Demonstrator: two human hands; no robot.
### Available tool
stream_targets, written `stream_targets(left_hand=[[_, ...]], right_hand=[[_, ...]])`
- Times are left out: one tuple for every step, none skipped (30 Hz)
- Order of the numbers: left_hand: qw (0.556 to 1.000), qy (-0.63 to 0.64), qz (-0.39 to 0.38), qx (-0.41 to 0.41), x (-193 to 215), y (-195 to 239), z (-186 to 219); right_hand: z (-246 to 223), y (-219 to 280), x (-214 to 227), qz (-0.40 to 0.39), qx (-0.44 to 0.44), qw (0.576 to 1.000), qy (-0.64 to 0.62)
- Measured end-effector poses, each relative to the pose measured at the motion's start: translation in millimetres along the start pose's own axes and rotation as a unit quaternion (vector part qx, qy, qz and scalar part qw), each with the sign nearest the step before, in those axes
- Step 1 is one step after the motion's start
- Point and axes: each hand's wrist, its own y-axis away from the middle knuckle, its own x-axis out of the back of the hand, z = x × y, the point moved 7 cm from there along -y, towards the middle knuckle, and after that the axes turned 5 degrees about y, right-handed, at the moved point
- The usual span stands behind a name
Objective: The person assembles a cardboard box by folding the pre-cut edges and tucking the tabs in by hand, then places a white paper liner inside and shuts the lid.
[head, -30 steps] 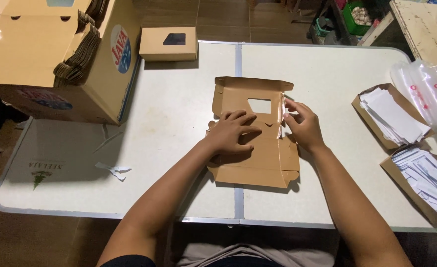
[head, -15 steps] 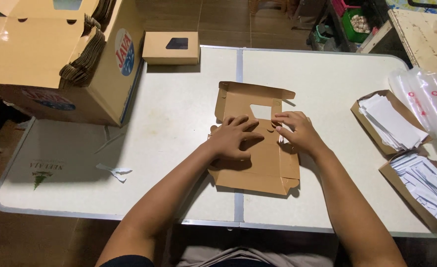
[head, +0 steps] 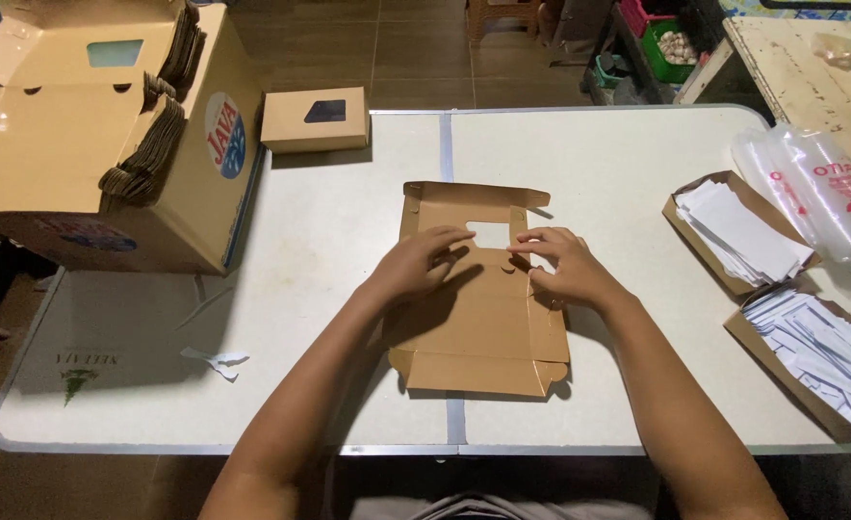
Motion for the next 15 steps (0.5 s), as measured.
stream_targets(left_hand=[[1.000,-0.001,-0.001,-0.001,5,2,-1],[1.000,-0.001,0.022,0.011,13,4,-3],[0.999,-0.001,0.046,0.024,21,7,-6],[0.999,-0.002,0.045,0.023,22,6,-11],[0.997,-0.059,0.052,0.013,23,6,-15],[0.992,-0.115,0.059,0.004,23,5,-20],[0.992,-0.115,0.058,0.004,24,6,-22],[0.993,-0.104,0.047,0.016,22,6,-27],[0.995,-0.094,0.036,0.029,21,6,-32],[0.995,-0.094,0.035,0.028,22,6,-30],[0.993,-0.108,0.044,0.024,24,5,-27],[0.991,-0.122,0.053,0.019,26,5,-25],[0.991,-0.121,0.053,0.019,21,3,-31],[0.986,-0.156,0.058,0.009,17,2,-37],[0.980,-0.191,0.063,-0.001,13,0,-42]], right_hand=[[2,0,2,0.002,-0.001,1.000,-0.001],[3,0,2,-0.005,-0.001,1.000,-0.012],[4,-1,2,-0.012,0.000,1.000,-0.024],[6,-1,2,-0.010,0.000,1.000,-0.025],[7,-1,4,0.002,-0.002,0.999,-0.049],[9,-2,5,0.015,-0.004,0.997,-0.072],[9,-2,3,0.015,-0.004,0.997,-0.073],[14,-2,3,0.034,-0.045,0.990,-0.132],[19,-1,2,0.053,-0.087,0.976,-0.190],[27,-4,-3,0.053,-0.087,0.976,-0.191],[39,-7,-4,0.086,-0.104,0.972,-0.191],[50,-9,-5,0.119,-0.121,0.967,-0.190],[41,-5,-1,0.118,-0.122,0.967,-0.190],[32,-1,4,0.129,-0.122,0.963,-0.204],[23,3,9,0.139,-0.123,0.958,-0.218]])
